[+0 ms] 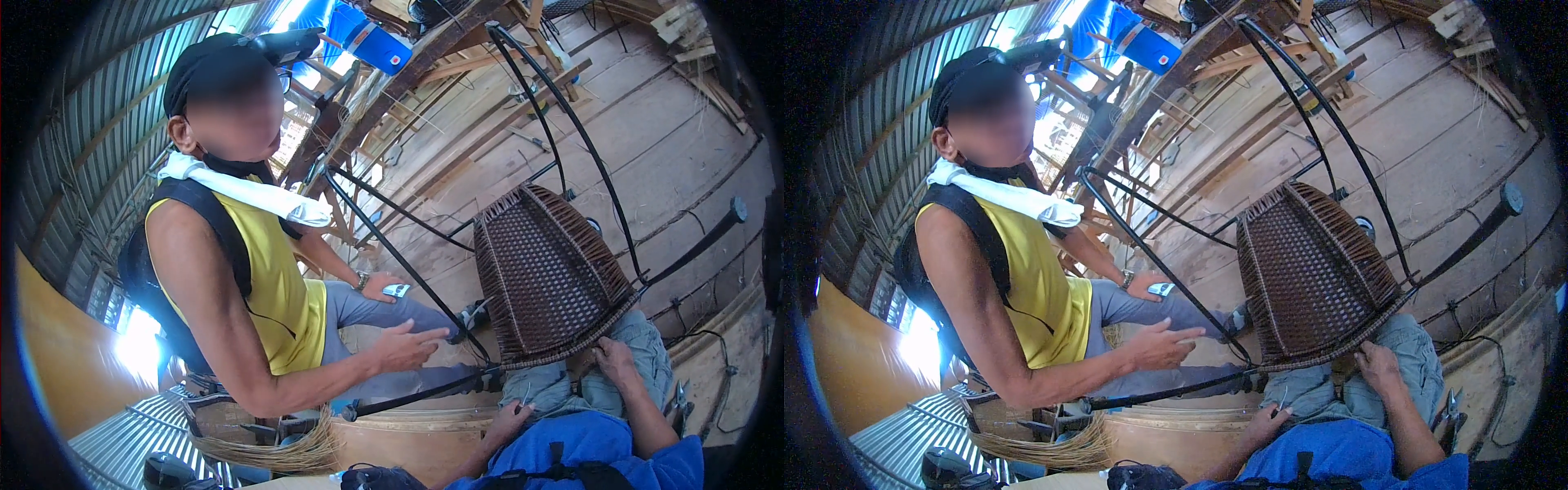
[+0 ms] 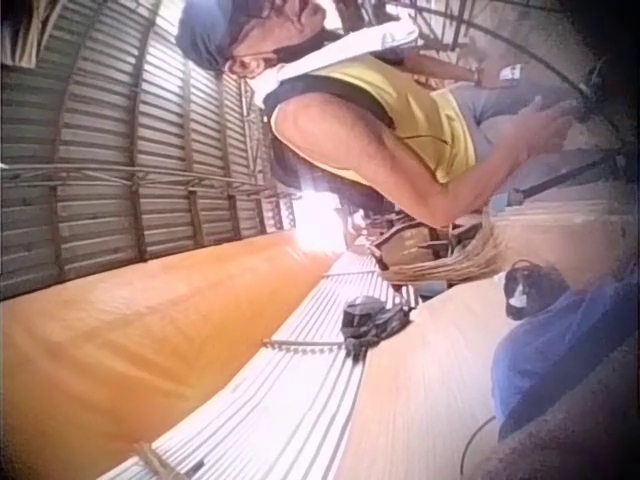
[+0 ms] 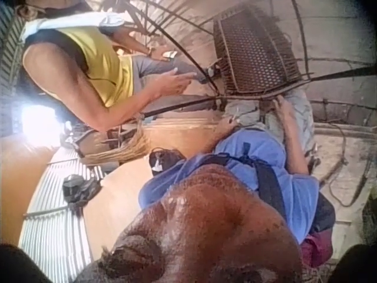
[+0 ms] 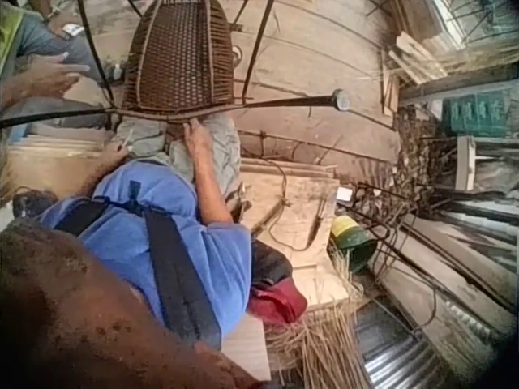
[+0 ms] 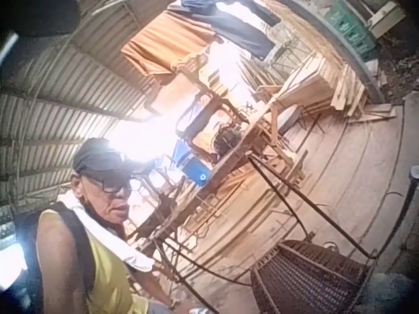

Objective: Weaving a chair using plastic strips onto a metal frame.

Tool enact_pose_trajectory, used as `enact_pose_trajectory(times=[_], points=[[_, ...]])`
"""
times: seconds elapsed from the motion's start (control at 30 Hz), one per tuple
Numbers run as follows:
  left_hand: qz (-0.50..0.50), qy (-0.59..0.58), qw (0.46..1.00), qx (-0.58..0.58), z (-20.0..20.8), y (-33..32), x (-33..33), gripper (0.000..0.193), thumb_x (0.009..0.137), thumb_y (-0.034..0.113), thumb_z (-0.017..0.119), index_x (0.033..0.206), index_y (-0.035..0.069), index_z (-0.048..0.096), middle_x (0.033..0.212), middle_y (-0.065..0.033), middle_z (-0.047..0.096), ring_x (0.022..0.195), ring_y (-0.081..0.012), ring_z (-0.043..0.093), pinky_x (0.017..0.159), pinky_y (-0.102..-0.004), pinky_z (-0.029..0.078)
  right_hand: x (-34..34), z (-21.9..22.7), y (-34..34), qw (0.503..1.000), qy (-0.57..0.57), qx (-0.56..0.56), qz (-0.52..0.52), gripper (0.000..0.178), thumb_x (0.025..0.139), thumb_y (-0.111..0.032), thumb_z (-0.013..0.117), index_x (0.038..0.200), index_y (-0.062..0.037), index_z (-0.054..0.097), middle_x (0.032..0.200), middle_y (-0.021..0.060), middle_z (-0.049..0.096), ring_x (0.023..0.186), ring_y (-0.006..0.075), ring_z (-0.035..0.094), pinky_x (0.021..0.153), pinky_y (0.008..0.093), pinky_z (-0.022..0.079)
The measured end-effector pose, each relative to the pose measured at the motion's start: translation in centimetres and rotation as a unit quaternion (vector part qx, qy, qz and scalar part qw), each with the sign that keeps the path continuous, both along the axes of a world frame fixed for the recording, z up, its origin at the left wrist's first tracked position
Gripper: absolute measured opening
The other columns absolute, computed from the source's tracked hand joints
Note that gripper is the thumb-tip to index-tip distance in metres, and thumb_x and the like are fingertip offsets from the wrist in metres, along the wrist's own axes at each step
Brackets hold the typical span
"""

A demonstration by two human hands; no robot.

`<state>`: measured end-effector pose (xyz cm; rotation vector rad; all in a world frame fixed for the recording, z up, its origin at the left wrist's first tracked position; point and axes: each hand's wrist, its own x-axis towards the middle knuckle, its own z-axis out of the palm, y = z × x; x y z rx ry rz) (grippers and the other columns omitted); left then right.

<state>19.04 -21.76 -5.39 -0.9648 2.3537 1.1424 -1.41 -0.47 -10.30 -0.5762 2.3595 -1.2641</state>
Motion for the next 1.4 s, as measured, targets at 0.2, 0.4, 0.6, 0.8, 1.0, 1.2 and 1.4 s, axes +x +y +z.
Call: enact_pose_trajectory(times=[0.2, 0.4, 0.6, 0.8, 1.0, 1.2, 1.4], points=[[0.021, -0.003, 0.999, 0.035, -0.7, -0.4, 0.0, 0.051, 0.085, 0.049, 0.056, 0.093, -0.002, 0.059, 0.083, -0.0177, 0.061, 0.078, -0.0269, 0.057, 0.074, -0.0377, 0.044, -0.1, 1.4, -0.1, 1.000, -0.004, -0.003, -0.014, 0.020, 0.084, -0.020, 0.059, 0.093, -0.0020, 0.058, 0.085, 0.0213, 0.061, 0.082, 0.0411, 0.059, 0.070, 0.0471, 0.046], [0.031, -0.009, 0.999, 0.023, -0.3, -0.7, -0.1, 0.045, 0.086, 0.040, 0.059, 0.101, -0.002, 0.062, 0.082, -0.0092, 0.063, 0.076, -0.0196, 0.056, 0.071, -0.0353, 0.045, 1.1, 2.0, 5.7, 0.979, 0.082, -0.106, -0.156, 0.022, 0.092, -0.021, 0.051, 0.095, -0.0013, 0.059, 0.087, 0.0209, 0.060, 0.081, 0.0384, 0.059, 0.071, 0.0425, 0.047], [0.027, 0.042, 0.997, 0.056, 1.1, 0.0, -1.0, 0.025, 0.087, 0.029, 0.060, 0.088, 0.005, 0.057, 0.067, -0.0001, 0.052, 0.058, -0.0096, 0.046, 0.052, -0.0261, 0.038, 4.1, -2.9, 16.7, 0.925, 0.098, 0.136, -0.341, 0.025, 0.088, -0.016, 0.051, 0.111, -0.0073, 0.056, 0.090, 0.0179, 0.059, 0.089, 0.0353, 0.058, 0.075, 0.0433, 0.047], [0.088, 0.035, 0.990, 0.107, 1.8, 0.7, -1.7, 0.022, 0.088, 0.025, 0.059, 0.078, 0.009, 0.049, 0.059, 0.0041, 0.043, 0.048, -0.0064, 0.039, 0.043, -0.0238, 0.030, 5.5, -6.6, 21.7, 0.870, 0.111, 0.303, -0.374, 0.041, 0.088, -0.013, 0.045, 0.128, -0.0102, 0.044, 0.091, 0.0194, 0.059, 0.093, 0.0369, 0.059, 0.078, 0.0458, 0.048], [0.092, 0.046, 0.985, 0.139, 1.9, 0.4, -1.6, 0.019, 0.089, 0.023, 0.058, 0.079, 0.010, 0.049, 0.058, 0.0040, 0.041, 0.045, -0.0060, 0.036, 0.040, -0.0233, 0.028, 3.3, -8.9, 24.2, 0.862, -0.015, 0.398, -0.312, 0.047, 0.084, -0.007, 0.049, 0.130, 0.0011, 0.041, 0.103, 0.0231, 0.061, 0.084, 0.0335, 0.062, 0.073, 0.0393, 0.051], [0.130, 0.030, 0.978, 0.162, 2.3, 0.7, -1.8, 0.024, 0.089, 0.024, 0.059, 0.076, 0.011, 0.044, 0.057, 0.0045, 0.039, 0.045, -0.0057, 0.035, 0.041, -0.0228, 0.028, 2.8, -9.9, 24.5, 0.850, 0.100, 0.464, -0.227, 0.040, 0.088, -0.015, 0.047, 0.127, -0.0085, 0.048, 0.097, 0.0216, 0.064, 0.087, 0.0394, 0.062, 0.075, 0.0491, 0.048], [0.147, 0.008, 0.975, 0.164, 2.0, 0.1, -1.4, 0.021, 0.089, 0.024, 0.058, 0.080, 0.008, 0.048, 0.058, 0.0039, 0.040, 0.047, -0.0058, 0.037, 0.042, -0.0227, 0.030, 3.5, -6.4, 24.4, 0.849, 0.175, 0.271, -0.419, 0.024, 0.083, -0.016, 0.060, 0.106, -0.0086, 0.061, 0.100, 0.0155, 0.063, 0.095, 0.0291, 0.059, 0.084, 0.0359, 0.045]])
